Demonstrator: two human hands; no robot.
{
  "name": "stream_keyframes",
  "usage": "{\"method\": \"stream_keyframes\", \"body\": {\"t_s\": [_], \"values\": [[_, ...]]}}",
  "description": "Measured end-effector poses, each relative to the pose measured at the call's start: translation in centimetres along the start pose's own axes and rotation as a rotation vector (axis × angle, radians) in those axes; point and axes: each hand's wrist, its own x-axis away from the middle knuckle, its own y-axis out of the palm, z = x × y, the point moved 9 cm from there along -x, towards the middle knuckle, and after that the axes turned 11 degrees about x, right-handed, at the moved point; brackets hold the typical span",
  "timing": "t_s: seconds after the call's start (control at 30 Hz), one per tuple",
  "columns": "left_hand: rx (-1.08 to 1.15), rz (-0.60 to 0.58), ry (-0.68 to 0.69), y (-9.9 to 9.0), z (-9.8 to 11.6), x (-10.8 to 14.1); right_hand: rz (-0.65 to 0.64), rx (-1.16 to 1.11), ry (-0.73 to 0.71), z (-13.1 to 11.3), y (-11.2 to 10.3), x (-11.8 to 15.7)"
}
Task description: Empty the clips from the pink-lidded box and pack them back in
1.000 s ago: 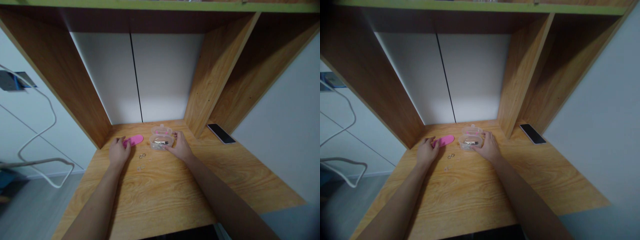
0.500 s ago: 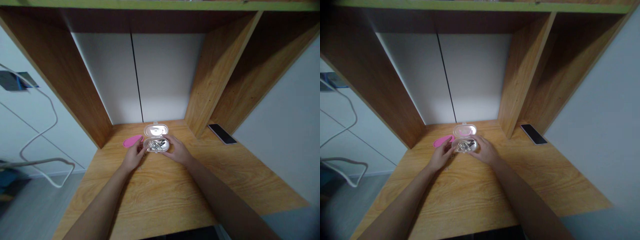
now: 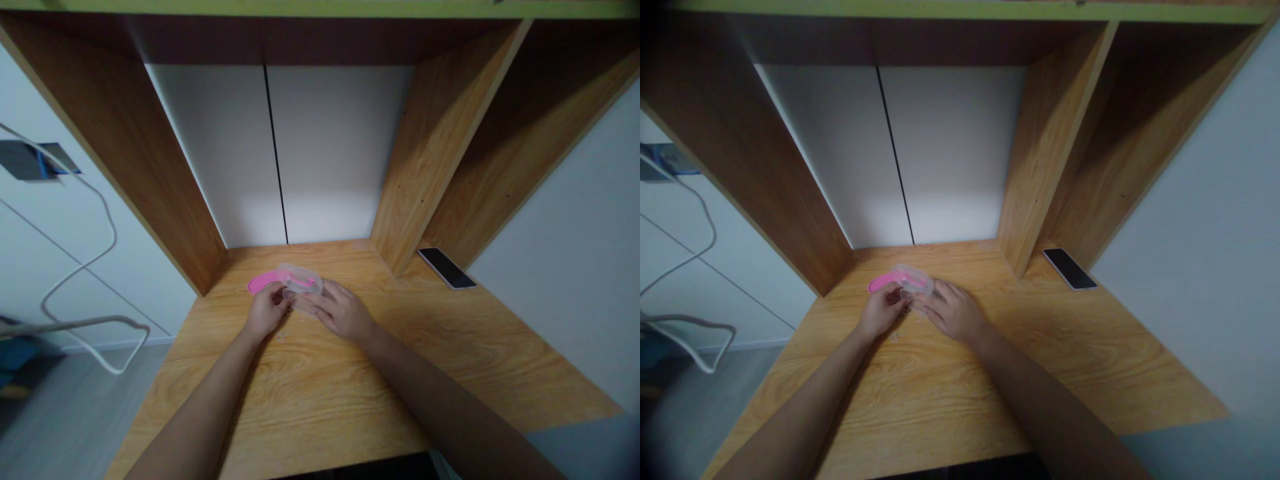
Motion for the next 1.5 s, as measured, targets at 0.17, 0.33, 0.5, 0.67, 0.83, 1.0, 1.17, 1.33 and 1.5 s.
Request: {"method": "stream_keyframes", "body": {"t_s": [0.17, 0.33, 0.5, 0.67, 0.83, 1.0, 1.17, 1.33, 1.5], "values": [[0.003, 0.007, -0.073, -0.9, 0.0, -0.1, 0.066, 0.140, -0.191, -2.5, -0.7, 0.1], [-0.036, -0.042, 0.007, -1.6, 1.1, -0.1, 0.095, 0.169, -0.319, -3.8, -0.5, 0.5], [0.063, -0.137, 0.081, -1.1, 1.6, 0.1, 0.111, 0.169, -0.398, -4.4, -0.4, 0.7], [0.126, -0.123, 0.118, -1.3, 2.5, 0.3, 0.146, 0.187, -0.414, -4.8, -0.8, 0.7], [0.173, -0.049, 0.124, -1.9, 2.4, 0.2, 0.167, 0.207, -0.426, -4.9, -0.9, 0.7], [0.220, -0.024, 0.106, -2.0, 2.2, 0.2, 0.153, 0.199, -0.418, -4.8, -1.0, 0.7], [0.134, 0.033, 0.137, -2.1, 2.9, 0.3, 0.099, 0.171, -0.364, -3.9, -1.0, 0.5], [-0.046, 0.078, 0.133, -1.6, 3.1, 0.4, 0.186, -0.032, -0.050, -0.2, -1.8, 0.4], [-0.216, -0.016, 0.249, 0.1, 5.1, 0.8, 0.300, -0.314, 0.374, 4.7, -1.8, 1.3]]}}
